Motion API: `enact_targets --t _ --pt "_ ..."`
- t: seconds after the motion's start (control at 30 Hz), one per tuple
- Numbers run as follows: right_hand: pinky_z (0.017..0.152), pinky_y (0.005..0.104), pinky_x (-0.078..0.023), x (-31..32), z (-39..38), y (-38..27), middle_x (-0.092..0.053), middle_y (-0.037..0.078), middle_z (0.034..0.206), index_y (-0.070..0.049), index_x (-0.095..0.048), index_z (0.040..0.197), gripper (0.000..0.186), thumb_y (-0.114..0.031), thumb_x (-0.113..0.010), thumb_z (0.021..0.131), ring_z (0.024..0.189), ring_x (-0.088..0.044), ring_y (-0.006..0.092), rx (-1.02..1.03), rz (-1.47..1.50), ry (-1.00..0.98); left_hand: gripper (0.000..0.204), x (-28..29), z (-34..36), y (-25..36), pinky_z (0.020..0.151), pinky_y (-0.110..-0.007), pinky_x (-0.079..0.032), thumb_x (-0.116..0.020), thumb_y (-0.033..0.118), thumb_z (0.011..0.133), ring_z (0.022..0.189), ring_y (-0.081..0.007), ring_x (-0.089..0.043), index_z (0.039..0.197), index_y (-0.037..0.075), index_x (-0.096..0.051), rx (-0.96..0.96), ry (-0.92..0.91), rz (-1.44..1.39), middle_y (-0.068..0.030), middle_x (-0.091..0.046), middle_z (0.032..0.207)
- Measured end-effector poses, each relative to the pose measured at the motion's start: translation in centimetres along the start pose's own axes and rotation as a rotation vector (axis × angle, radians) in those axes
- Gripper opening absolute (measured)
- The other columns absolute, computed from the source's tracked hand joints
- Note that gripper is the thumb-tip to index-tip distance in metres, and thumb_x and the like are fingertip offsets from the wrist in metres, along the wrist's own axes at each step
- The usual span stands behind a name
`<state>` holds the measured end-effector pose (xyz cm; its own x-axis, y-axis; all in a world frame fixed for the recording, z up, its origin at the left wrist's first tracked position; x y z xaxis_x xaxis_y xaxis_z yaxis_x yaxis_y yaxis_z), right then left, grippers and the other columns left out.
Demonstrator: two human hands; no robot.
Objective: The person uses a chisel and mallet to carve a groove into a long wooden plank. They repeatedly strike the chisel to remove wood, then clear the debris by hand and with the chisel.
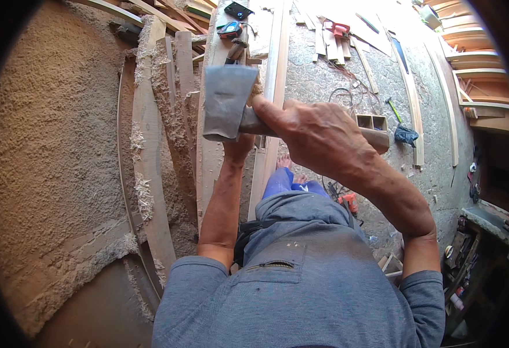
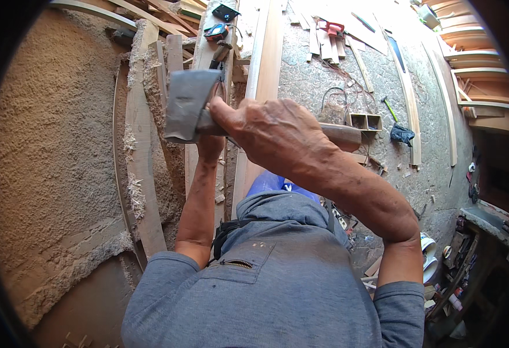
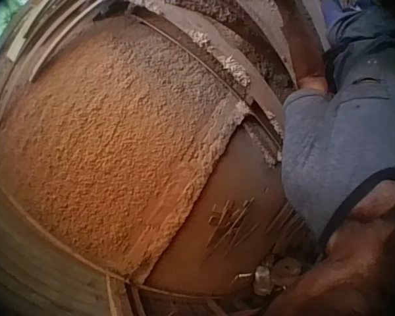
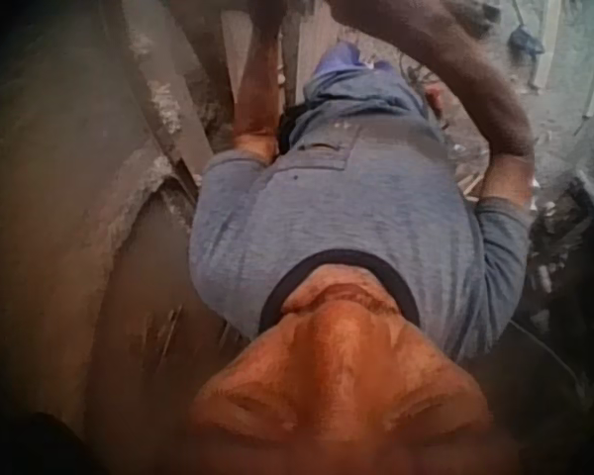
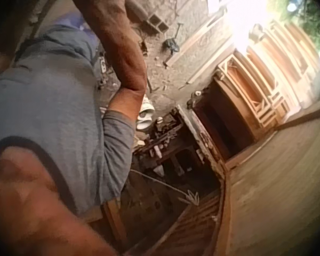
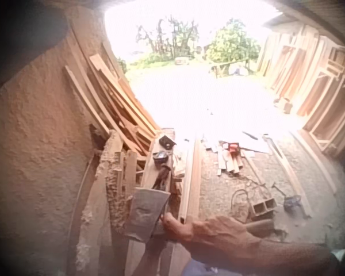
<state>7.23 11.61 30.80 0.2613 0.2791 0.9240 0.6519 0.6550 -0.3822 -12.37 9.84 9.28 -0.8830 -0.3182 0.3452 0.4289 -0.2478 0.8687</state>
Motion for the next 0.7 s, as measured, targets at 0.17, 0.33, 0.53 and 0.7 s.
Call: enact_targets --t 0.17,0.33,0.53,0.7 --pt "0.062 0.0463 -0.057 -1.9 -0.9 1.4 -0.071 0.017 0.092 -0.012 -0.047 0.142 0.055 -0.003 -0.064 0.091 0.072 -0.072 0.0349 -0.061 0.069 -0.073 0.025 -1.1 -0.8 4.4 0.096 -0.044 -0.050 -0.075 0.014 0.090 0.111 -0.0253 -0.067 0.113 0.004 -0.070 -0.171 0.211 -0.120 -0.0110 -0.070 0.110" --pt "0.073 0.0502 -0.057 -2.3 -1.8 1.9 -0.073 0.020 0.098 -0.012 -0.049 0.143 0.059 -0.004 -0.068 0.087 0.085 -0.073 0.0400 -0.116 0.272 0.065 0.021 -0.1 3.4 -0.6 0.084 -0.041 -0.053 -0.075 0.012 0.086 0.095 -0.0245 -0.068 0.105 0.004 -0.070 -0.127 0.034 0.020 -0.0090 -0.072 0.102" --pt "0.077 0.0502 -0.056 -3.0 -3.3 2.5 -0.072 0.022 0.096 -0.011 -0.050 0.143 0.060 -0.006 -0.070 0.087 0.087 -0.073 0.0410 -0.184 0.349 0.104 0.020 -0.2 2.0 1.0 0.072 -0.030 -0.053 -0.084 0.008 0.079 0.078 -0.0125 -0.067 0.091 0.001 -0.069 -0.149 0.167 -0.020 -0.0030 -0.071 0.086" --pt "0.079 0.0507 -0.055 -3.4 -3.7 2.5 -0.072 0.022 0.099 -0.011 -0.050 0.144 0.061 -0.005 -0.070 0.087 0.090 -0.073 0.0418 -0.207 0.369 0.080 0.023 0.5 1.1 2.6 0.071 -0.030 -0.051 -0.085 0.007 0.078 0.075 -0.0125 -0.061 0.088 0.003 -0.065 -0.009 0.175 -0.187 -0.0013 -0.064 0.082"
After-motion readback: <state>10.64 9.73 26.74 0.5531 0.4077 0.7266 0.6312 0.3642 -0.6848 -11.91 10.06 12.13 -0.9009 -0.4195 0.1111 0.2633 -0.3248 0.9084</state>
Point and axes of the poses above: each hand's wrist, its own z-axis towards the middle knuckle, its own x-axis out of the back of the hand, y = z × x, the point moved 1 cm from there along z, towards the middle knuckle
